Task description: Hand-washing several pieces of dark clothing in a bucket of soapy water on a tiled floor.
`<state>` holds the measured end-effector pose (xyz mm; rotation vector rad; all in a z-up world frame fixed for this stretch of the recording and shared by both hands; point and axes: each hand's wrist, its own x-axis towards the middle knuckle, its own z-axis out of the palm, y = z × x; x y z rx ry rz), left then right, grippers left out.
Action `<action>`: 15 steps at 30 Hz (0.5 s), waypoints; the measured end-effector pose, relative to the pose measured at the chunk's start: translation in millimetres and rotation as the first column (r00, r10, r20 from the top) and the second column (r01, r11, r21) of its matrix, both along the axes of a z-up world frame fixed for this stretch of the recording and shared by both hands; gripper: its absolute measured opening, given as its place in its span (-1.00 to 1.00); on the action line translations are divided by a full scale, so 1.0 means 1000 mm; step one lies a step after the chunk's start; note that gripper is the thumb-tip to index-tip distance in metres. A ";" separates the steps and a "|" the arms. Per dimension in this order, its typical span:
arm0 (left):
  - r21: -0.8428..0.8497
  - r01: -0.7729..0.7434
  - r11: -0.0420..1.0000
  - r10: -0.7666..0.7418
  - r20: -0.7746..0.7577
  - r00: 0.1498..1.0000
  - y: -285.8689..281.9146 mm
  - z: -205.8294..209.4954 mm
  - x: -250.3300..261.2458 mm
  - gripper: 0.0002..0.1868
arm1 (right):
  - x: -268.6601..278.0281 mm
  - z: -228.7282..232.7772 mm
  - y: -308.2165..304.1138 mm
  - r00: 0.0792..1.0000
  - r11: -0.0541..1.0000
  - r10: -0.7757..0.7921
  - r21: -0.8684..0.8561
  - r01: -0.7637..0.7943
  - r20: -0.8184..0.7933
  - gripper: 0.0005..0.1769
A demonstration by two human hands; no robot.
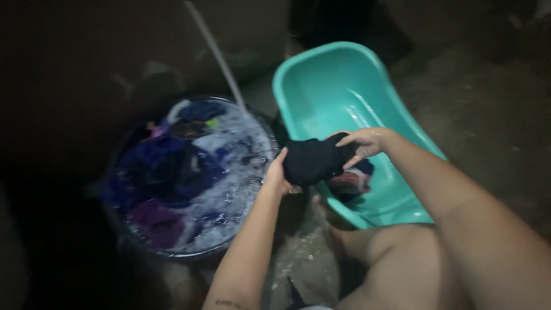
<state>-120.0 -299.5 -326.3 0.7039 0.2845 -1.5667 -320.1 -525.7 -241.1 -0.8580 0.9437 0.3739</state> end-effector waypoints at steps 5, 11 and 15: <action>0.372 -0.074 0.925 -0.171 0.583 0.794 -0.037 0.047 -0.052 0.02 | -0.048 -0.021 -0.028 0.968 0.971 0.161 -0.142 -0.190 -0.194 -0.12; 0.342 -0.032 0.939 -0.342 0.940 0.010 -0.035 -0.093 -0.039 -0.15 | -0.021 -0.114 -0.031 0.553 0.634 0.584 -0.091 -0.768 -0.594 -0.25; 0.433 -0.147 0.889 -0.433 0.901 0.033 0.007 -0.081 0.005 -0.46 | 0.077 -0.122 0.007 0.727 0.585 0.568 -0.433 -0.686 -0.385 -0.66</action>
